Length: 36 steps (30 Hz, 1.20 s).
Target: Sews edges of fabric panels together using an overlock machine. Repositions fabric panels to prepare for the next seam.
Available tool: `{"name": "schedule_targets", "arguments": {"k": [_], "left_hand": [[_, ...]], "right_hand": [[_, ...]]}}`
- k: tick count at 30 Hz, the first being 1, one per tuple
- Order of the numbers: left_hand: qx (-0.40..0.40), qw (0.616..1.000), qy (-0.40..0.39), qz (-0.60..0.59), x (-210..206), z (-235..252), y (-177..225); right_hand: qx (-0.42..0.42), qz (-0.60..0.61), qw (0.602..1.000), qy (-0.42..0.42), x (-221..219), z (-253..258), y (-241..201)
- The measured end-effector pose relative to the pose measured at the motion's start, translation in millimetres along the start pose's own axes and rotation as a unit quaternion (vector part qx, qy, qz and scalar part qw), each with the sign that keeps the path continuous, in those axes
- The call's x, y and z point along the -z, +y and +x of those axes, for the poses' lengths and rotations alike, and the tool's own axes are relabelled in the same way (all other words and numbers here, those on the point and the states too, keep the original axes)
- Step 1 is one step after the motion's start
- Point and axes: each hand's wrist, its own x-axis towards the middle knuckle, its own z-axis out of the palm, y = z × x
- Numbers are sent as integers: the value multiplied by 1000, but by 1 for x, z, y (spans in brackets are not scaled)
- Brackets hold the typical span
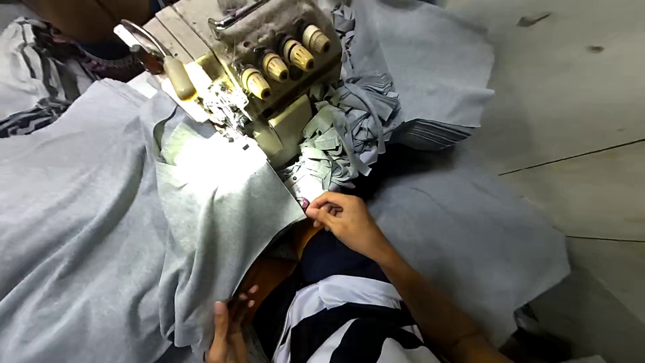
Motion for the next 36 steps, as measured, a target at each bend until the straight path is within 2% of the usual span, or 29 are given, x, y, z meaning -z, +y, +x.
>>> {"name": "schedule_targets", "arguments": {"k": [2, 4, 6, 8, 11, 14, 16, 19, 22, 24, 26, 30, 32, 36], "left_hand": [[66, 977, -128, 156, 23, -4, -2], [124, 899, -264, 327, 30, -3, -5], [120, 842, -355, 389, 21, 1, -11], [91, 825, -407, 381, 5, 4, -14], [-16, 823, -435, 365, -23, 13, -16], [-135, 834, -442, 303, -54, 23, -6], [-184, 843, -442, 244, -74, 32, 12], [-246, 863, -397, 191, -102, 43, 45], [-339, 867, -311, 190, -136, 59, 75], [-383, 848, -306, 201, -161, 78, 94], [-361, 837, -356, 208, -180, 92, 114], [-166, 866, -464, 89, -169, 107, 129], [-167, 860, -468, 119, -146, 116, 135], [-219, 827, -424, 299, -103, 133, 166]], "right_hand": [[72, -130, 980, 129, 16, 2, -13], [138, -247, 928, 244, 28, 18, -18], [152, -325, 889, 283, 38, 39, -18], [155, -361, 875, 281, 43, 54, -15], [156, -321, 900, 250, 57, 55, -20], [132, -189, 959, 166, 84, 48, -38], [142, -112, 977, 115, 105, 55, -51], [183, -81, 977, 77, 131, 69, -71], [213, -40, 975, -40, 143, 68, -97], [227, -17, 965, -128, 137, 66, -111], [243, 2, 946, -214, 123, 66, -121], [249, 9, 924, -289, 96, 68, -129], [258, 8, 922, -288, 88, 69, -123], [234, 3, 944, -231, 67, 61, -99]]}}
